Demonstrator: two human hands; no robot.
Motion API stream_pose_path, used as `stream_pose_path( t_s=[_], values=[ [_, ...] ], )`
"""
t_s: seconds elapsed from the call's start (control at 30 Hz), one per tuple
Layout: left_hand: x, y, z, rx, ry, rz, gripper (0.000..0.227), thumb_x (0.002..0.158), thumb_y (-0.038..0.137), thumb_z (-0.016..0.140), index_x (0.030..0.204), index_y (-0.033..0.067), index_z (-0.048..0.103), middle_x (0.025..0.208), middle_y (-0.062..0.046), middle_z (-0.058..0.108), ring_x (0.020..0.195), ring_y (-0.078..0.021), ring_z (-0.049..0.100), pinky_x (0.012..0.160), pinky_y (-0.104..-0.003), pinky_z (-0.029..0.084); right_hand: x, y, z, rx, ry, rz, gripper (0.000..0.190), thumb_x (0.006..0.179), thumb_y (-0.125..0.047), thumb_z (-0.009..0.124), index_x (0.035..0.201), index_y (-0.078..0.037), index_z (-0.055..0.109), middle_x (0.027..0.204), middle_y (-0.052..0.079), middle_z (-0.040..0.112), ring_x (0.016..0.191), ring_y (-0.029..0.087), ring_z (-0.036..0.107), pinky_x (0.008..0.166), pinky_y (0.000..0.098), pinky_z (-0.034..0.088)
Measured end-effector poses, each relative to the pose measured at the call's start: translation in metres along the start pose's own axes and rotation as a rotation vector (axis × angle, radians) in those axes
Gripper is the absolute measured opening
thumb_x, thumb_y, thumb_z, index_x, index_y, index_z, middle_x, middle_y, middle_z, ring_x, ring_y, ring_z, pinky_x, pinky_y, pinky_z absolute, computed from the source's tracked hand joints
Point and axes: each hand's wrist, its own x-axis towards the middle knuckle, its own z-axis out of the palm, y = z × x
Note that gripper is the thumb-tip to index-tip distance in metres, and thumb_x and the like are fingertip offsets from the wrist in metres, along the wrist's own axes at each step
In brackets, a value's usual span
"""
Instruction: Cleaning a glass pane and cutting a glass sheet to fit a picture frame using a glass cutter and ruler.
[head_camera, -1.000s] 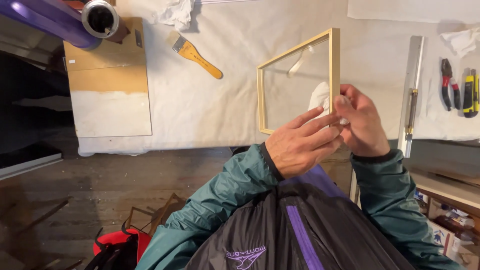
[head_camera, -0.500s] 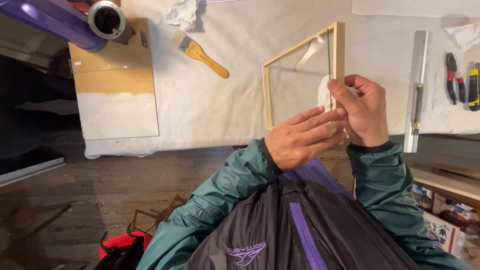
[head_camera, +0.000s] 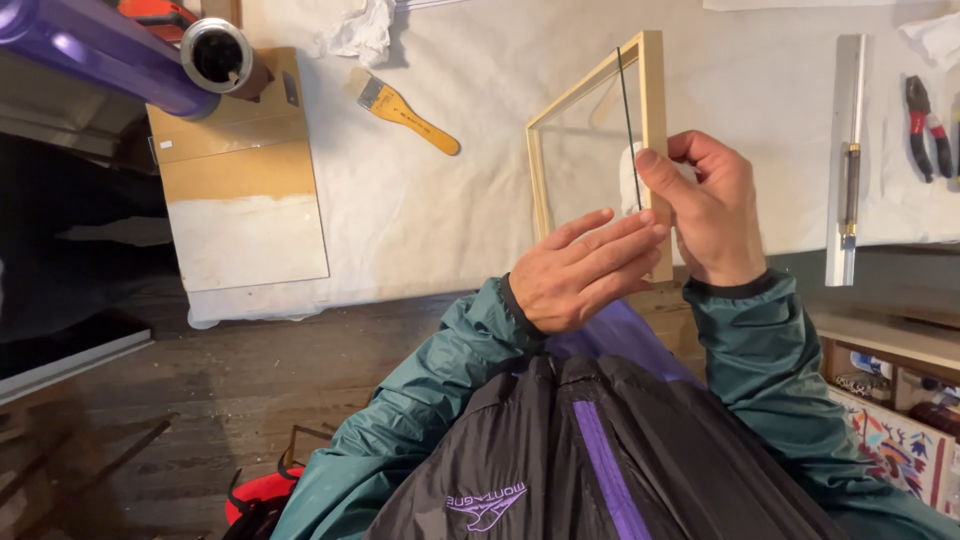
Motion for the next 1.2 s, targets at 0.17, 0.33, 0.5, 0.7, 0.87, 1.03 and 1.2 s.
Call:
stream_pose_path(
  t_s=[0.17,0.33,0.5,0.7,0.87,1.03,1.2],
  values=[
    [0.003,-0.008,-0.008,0.008,0.011,0.029,0.037,0.105,0.017,0.078,0.134,-0.0001,0.064,0.150,-0.013,0.054,0.146,-0.0278,0.052,0.120,-0.048,0.045,-0.024,-0.008,-0.002,-0.148,-0.016,0.008,0.027,0.103,-0.024,0.070,0.112,0.002,0.066,0.089,-0.002,0.066,0.078,0.003,0.056,0.066,0.0197,0.045],
    [0.004,-0.013,-0.015,0.013,-0.038,0.042,0.045,0.102,0.025,0.081,0.136,0.0022,0.061,0.149,-0.016,0.052,0.146,-0.0304,0.051,0.120,-0.049,0.045,-0.055,0.000,-0.013,-0.243,-0.055,0.076,0.034,0.102,-0.027,0.068,0.122,0.000,0.066,0.091,-0.001,0.066,0.081,0.004,0.058,0.069,0.0209,0.047],
    [0.011,-0.012,-0.020,0.006,-0.063,-0.145,0.070,0.093,0.040,0.084,0.144,0.0035,0.052,0.156,-0.012,0.047,0.152,-0.0294,0.042,0.125,-0.050,0.039,-0.077,0.003,-0.011,-0.402,-0.056,-0.074,0.055,0.089,-0.034,0.079,0.128,0.001,0.061,0.107,0.005,0.072,0.098,0.011,0.065,0.084,0.0263,0.055],
    [0.010,-0.018,-0.019,-0.027,-0.119,-0.148,0.070,0.091,0.038,0.086,0.141,0.0021,0.054,0.154,-0.012,0.048,0.152,-0.0279,0.042,0.127,-0.051,0.037,-0.080,0.017,-0.007,-0.407,0.028,-0.089,0.055,0.088,-0.035,0.083,0.124,0.001,0.063,0.104,0.007,0.074,0.096,0.011,0.067,0.084,0.0267,0.055],
    [0.011,-0.019,-0.022,-0.006,-0.144,-0.126,0.072,0.089,0.039,0.086,0.143,0.0031,0.054,0.157,-0.012,0.046,0.154,-0.0284,0.040,0.128,-0.051,0.036,-0.080,0.029,-0.015,-0.286,0.029,-0.075,0.053,0.089,-0.033,0.082,0.124,0.002,0.063,0.105,0.006,0.073,0.094,0.010,0.065,0.084,0.0267,0.055],
    [0.010,-0.012,-0.030,0.032,-0.165,-0.133,0.068,0.091,0.041,0.085,0.140,0.0034,0.055,0.162,-0.013,0.043,0.155,-0.0283,0.038,0.128,-0.052,0.033,-0.080,0.030,-0.040,-0.122,0.110,0.014,0.047,0.094,-0.024,0.077,0.129,0.004,0.061,0.108,0.005,0.072,0.094,0.012,0.067,0.084,0.0261,0.055],
    [0.012,-0.008,-0.044,0.053,-0.206,-0.179,0.069,0.092,0.045,0.083,0.140,0.0052,0.055,0.161,-0.015,0.044,0.155,-0.0314,0.035,0.126,-0.055,0.031,-0.072,0.049,-0.075,0.076,0.163,0.011,0.042,0.099,-0.016,0.074,0.132,0.004,0.058,0.115,0.005,0.069,0.103,0.011,0.066,0.093,0.0260,0.056]
  ],
)
